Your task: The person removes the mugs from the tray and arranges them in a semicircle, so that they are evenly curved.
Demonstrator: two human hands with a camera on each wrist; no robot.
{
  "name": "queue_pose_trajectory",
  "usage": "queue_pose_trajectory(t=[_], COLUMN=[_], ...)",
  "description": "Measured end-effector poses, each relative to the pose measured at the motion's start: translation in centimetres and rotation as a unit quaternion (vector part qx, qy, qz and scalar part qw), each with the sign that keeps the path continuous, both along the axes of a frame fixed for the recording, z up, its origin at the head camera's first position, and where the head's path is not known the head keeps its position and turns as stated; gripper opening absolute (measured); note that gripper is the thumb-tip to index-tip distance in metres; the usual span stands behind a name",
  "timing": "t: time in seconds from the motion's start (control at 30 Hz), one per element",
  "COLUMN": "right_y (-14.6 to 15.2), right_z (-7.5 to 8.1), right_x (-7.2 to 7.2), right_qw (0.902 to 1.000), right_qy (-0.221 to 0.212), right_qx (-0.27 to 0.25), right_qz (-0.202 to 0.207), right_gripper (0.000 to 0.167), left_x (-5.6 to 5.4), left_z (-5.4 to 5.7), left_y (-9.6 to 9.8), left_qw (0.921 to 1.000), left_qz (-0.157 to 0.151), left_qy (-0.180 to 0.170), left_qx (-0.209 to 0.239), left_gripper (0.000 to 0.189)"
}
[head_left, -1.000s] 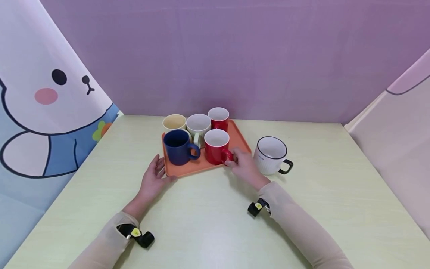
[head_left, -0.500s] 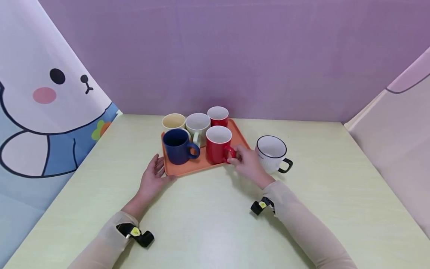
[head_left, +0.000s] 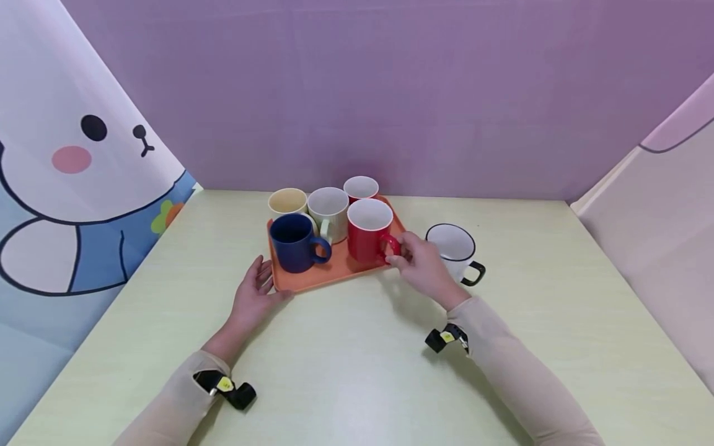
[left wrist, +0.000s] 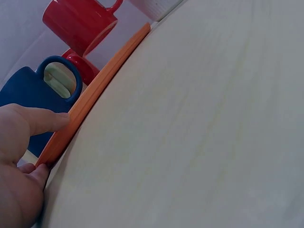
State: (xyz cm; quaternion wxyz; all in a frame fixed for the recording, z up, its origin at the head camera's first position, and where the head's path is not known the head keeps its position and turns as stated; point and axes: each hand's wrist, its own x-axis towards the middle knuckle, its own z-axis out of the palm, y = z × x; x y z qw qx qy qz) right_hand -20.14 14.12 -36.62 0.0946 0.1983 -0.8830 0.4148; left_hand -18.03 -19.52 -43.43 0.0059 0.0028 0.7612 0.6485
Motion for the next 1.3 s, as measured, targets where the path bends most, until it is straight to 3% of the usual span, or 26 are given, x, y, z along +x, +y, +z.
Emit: queue_pose_trajectory(t=[0.67,1.3], right_y=[3.1,6.6], right_z=[4.0,6.0], right_x=[0.7,0.5], right_qw=[0.9993,0.9954], right_qy=[0.004,0.031], right_qx=[0.003,-0.009], right_qz=[-0.037,-0.091], right_gripper=[0.023,0.017], left_x=[-0.3,-0.4], left_z=[-0.2,-0.3], left_y=[0.0,-0.2], left_qw=[1.0,1.0], left_qz=[0.003,-0.001], left_qy=[-0.006,0.002], left_qx=[-0.002,-0.003], left_gripper=[0.101,0.099])
